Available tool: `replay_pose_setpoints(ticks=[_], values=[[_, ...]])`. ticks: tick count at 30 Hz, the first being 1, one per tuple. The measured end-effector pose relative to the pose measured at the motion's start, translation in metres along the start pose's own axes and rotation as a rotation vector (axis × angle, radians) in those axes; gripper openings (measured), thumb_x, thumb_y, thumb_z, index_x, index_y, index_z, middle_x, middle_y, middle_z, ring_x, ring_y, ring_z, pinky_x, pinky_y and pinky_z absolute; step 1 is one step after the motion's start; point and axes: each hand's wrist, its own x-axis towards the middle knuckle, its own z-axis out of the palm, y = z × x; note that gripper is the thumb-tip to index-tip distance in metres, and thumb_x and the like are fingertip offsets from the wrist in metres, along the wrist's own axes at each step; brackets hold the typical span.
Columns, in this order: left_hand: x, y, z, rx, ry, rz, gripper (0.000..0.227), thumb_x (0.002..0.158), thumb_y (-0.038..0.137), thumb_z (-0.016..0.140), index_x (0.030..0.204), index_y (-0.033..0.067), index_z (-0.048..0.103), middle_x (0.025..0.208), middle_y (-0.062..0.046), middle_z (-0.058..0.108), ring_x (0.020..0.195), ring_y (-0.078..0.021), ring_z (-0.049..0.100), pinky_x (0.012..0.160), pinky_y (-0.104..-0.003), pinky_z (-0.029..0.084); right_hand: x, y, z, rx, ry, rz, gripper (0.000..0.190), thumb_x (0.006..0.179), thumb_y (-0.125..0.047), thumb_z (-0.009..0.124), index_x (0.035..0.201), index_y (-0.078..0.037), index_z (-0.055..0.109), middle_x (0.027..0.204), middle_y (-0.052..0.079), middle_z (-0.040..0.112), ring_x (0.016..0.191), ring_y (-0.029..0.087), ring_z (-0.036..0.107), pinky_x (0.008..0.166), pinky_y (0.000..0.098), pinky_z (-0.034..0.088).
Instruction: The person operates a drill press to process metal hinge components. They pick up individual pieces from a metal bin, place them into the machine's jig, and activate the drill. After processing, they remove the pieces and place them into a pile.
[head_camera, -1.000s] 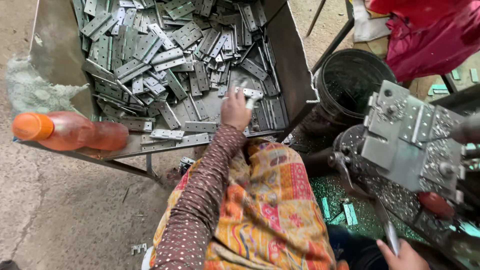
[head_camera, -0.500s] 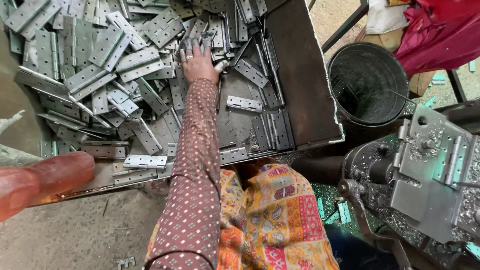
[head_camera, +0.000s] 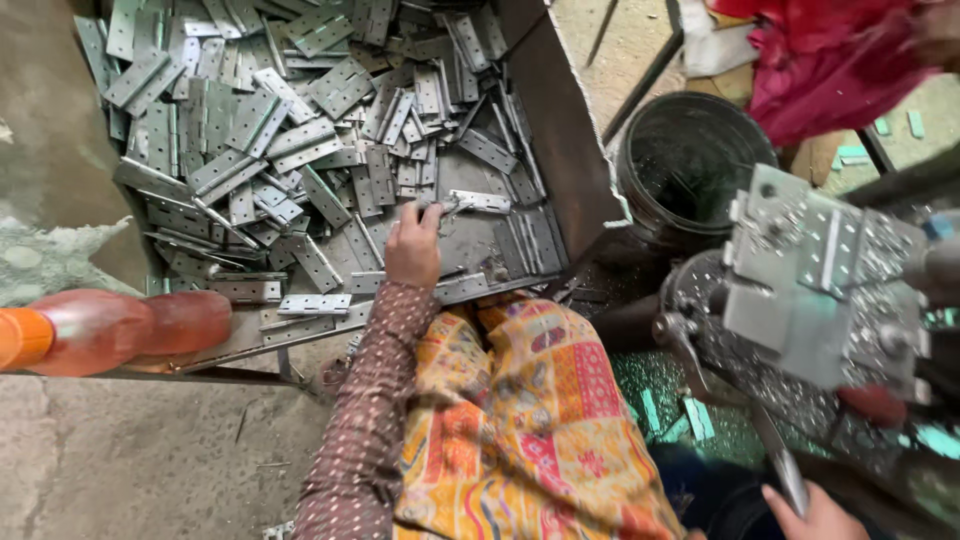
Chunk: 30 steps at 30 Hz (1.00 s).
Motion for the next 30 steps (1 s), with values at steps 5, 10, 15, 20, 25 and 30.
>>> replay_pose_setpoints(ticks=[5, 10, 15, 20, 25, 30], values=[[-0.002, 0.103, -0.092, -0.155, -0.043, 0.17, 0.028, 0.09, 0.001, 0.061, 0.115, 0.0103, 0.066, 0.12, -0.015, 0.065, 0.097, -0.0361, 0.066, 0.083, -0.046, 0.055, -0.018, -0.037, 0.013, 0.014, 0.117, -0.02, 0.057, 0.083, -0.063, 0.064, 0.115, -0.016, 0.068, 0.095, 0.021, 0.075, 0.093, 0.044, 0.072, 0.08, 0.0523, 0.057], [-0.026, 0.222, -0.122, -0.393, -0.034, 0.565, 0.035, 0.087, 0.009, 0.061, 0.122, 0.0038, 0.066, 0.125, -0.02, 0.063, 0.108, -0.0381, 0.065, 0.096, -0.045, 0.053, -0.046, -0.072, -0.01, 0.094, 0.081, -0.044, 0.055, 0.085, -0.056, 0.064, 0.117, -0.011, 0.064, 0.088, 0.022, 0.075, 0.087, 0.04, 0.073, 0.079, 0.0506, 0.056], [-0.061, 0.361, -0.059, -0.211, -0.131, 0.9, 0.018, 0.1, 0.017, 0.057, 0.109, 0.0024, 0.064, 0.119, -0.02, 0.066, 0.119, -0.0357, 0.065, 0.118, -0.054, 0.046, -0.074, -0.099, -0.04, 0.055, 0.015, -0.005, 0.052, 0.089, -0.056, 0.064, 0.11, -0.008, 0.064, 0.092, 0.019, 0.075, 0.088, 0.037, 0.074, 0.079, 0.0487, 0.057], [-0.076, 0.408, 0.017, -0.156, -0.115, 0.638, 0.056, 0.094, 0.034, 0.05, 0.136, -0.0026, 0.058, 0.136, -0.026, 0.06, 0.128, -0.0383, 0.056, 0.117, -0.052, 0.03, -0.082, -0.104, -0.044, 0.087, 0.08, -0.045, 0.051, 0.089, -0.055, 0.065, 0.108, -0.007, 0.063, 0.091, 0.02, 0.074, 0.089, 0.039, 0.072, 0.079, 0.049, 0.057], [-0.079, 0.4, 0.033, -0.021, -0.187, 0.504, 0.048, 0.095, 0.021, 0.047, 0.135, -0.0027, 0.058, 0.14, -0.022, 0.058, 0.133, -0.0381, 0.053, 0.122, -0.054, 0.016, -0.072, -0.101, -0.034, 0.091, 0.065, -0.049, 0.049, 0.086, -0.053, 0.067, 0.105, -0.008, 0.064, 0.09, 0.02, 0.074, 0.086, 0.039, 0.072, 0.078, 0.0492, 0.057], [-0.063, 0.407, 0.038, -0.018, -0.367, 0.515, 0.039, 0.096, 0.014, 0.048, 0.127, -0.005, 0.064, 0.136, -0.021, 0.061, 0.13, -0.0359, 0.056, 0.126, -0.056, 0.016, -0.049, -0.081, 0.012, 0.157, 0.042, -0.004, 0.049, 0.086, -0.055, 0.067, 0.101, -0.009, 0.067, 0.088, 0.02, 0.073, 0.086, 0.039, 0.072, 0.077, 0.049, 0.057]])
